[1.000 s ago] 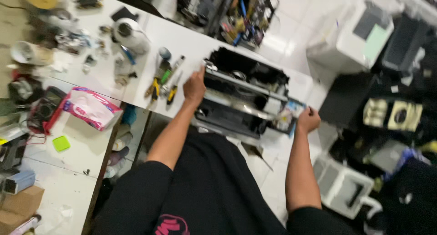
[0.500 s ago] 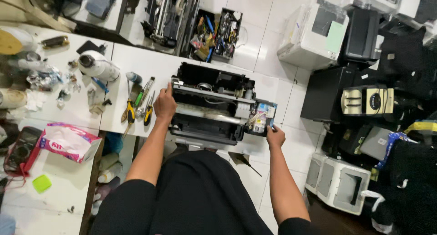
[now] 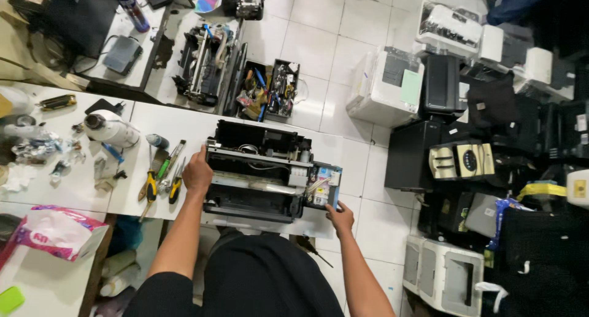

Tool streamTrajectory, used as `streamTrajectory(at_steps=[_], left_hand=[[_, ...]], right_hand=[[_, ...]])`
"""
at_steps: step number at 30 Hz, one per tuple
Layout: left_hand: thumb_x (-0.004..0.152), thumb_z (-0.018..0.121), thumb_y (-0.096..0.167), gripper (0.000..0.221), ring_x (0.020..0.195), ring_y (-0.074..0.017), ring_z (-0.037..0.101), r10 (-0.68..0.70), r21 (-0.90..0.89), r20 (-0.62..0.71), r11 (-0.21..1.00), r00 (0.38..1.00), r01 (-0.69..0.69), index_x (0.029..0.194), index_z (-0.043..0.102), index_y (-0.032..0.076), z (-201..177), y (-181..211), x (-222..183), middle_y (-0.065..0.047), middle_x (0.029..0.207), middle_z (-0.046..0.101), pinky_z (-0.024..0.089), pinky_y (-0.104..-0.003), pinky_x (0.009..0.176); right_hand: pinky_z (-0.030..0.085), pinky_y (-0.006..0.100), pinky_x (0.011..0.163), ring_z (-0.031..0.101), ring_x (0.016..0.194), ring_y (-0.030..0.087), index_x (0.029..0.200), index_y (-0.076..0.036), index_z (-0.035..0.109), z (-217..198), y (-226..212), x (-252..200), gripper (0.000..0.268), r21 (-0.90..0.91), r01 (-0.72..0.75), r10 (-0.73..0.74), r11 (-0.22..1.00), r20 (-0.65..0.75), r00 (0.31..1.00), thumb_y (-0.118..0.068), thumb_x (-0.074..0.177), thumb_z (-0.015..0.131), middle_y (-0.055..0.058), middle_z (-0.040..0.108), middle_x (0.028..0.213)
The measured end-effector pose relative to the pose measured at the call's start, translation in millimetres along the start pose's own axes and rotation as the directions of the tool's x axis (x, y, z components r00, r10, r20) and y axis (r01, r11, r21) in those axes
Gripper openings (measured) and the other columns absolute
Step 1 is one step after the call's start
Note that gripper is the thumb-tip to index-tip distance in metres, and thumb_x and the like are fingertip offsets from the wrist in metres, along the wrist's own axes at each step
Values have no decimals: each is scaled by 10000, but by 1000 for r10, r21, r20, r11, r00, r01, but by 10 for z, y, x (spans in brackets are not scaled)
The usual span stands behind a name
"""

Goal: The person uses a screwdriver to remove screws from the top cover of a printer. They then remove the cover and proceed to detach the internal ink cartridge assembly from the main printer body.

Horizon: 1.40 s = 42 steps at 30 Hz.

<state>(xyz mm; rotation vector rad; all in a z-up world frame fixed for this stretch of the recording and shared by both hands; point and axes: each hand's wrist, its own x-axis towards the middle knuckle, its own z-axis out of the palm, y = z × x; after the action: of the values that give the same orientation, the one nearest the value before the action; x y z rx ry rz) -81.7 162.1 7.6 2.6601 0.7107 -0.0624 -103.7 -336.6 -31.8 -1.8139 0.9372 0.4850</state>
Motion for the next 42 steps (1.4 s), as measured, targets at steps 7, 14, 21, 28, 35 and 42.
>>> streamTrajectory(at_steps=[7,14,21,28,35,42], left_hand=[[1028,533,39,628,963,-437,765,-57,54,0,997,998,57,1634,580,199,36,155,59,-91,1318,731,649,-596,831],[962,734,64,661,1375,-455,513,-13,219,-109,975,994,37,1590,551,162,48,241,-357,-130,1456,597,594,-552,958],[905,776,273,528,1402,-395,545,558,101,-160,830,814,-549,1421,669,234,521,562,-1297,-103,1418,621,539,-493,1005],[981,745,392,288,1289,-310,624,567,58,-82,824,820,-564,1226,768,243,846,405,-1550,-51,1266,695,581,-408,848],[986,683,469,273,1081,-264,678,582,22,-73,813,810,-582,1050,808,234,827,297,-1733,-48,1045,744,545,-416,859],[879,740,581,368,1003,-237,687,595,-90,-27,799,803,-595,1051,821,267,949,191,-1672,-37,1008,779,505,-431,907]], right_hand=[[700,370,786,827,849,328,1455,-76,696,-43,208,233,699,33,-36,37,999,-39,999,-163,818,971,280,755,1288],[677,480,797,786,877,406,1468,30,627,68,640,570,615,166,116,-123,979,33,992,-42,914,885,358,722,1168],[580,416,875,680,949,291,1223,-70,775,15,73,15,374,-404,661,-756,633,-136,641,-111,867,882,91,632,1114],[540,431,916,672,943,303,1201,-69,783,762,-627,-292,410,-275,933,-934,230,206,291,-91,807,896,91,698,1006],[538,534,908,628,1082,442,1400,27,685,1226,-1315,-501,670,-404,911,-881,-78,455,127,-52,767,891,235,649,1255],[583,492,824,626,1124,366,1269,-91,768,1439,-1352,-553,481,-593,787,-806,-167,542,237,-190,804,842,121,661,1262]])
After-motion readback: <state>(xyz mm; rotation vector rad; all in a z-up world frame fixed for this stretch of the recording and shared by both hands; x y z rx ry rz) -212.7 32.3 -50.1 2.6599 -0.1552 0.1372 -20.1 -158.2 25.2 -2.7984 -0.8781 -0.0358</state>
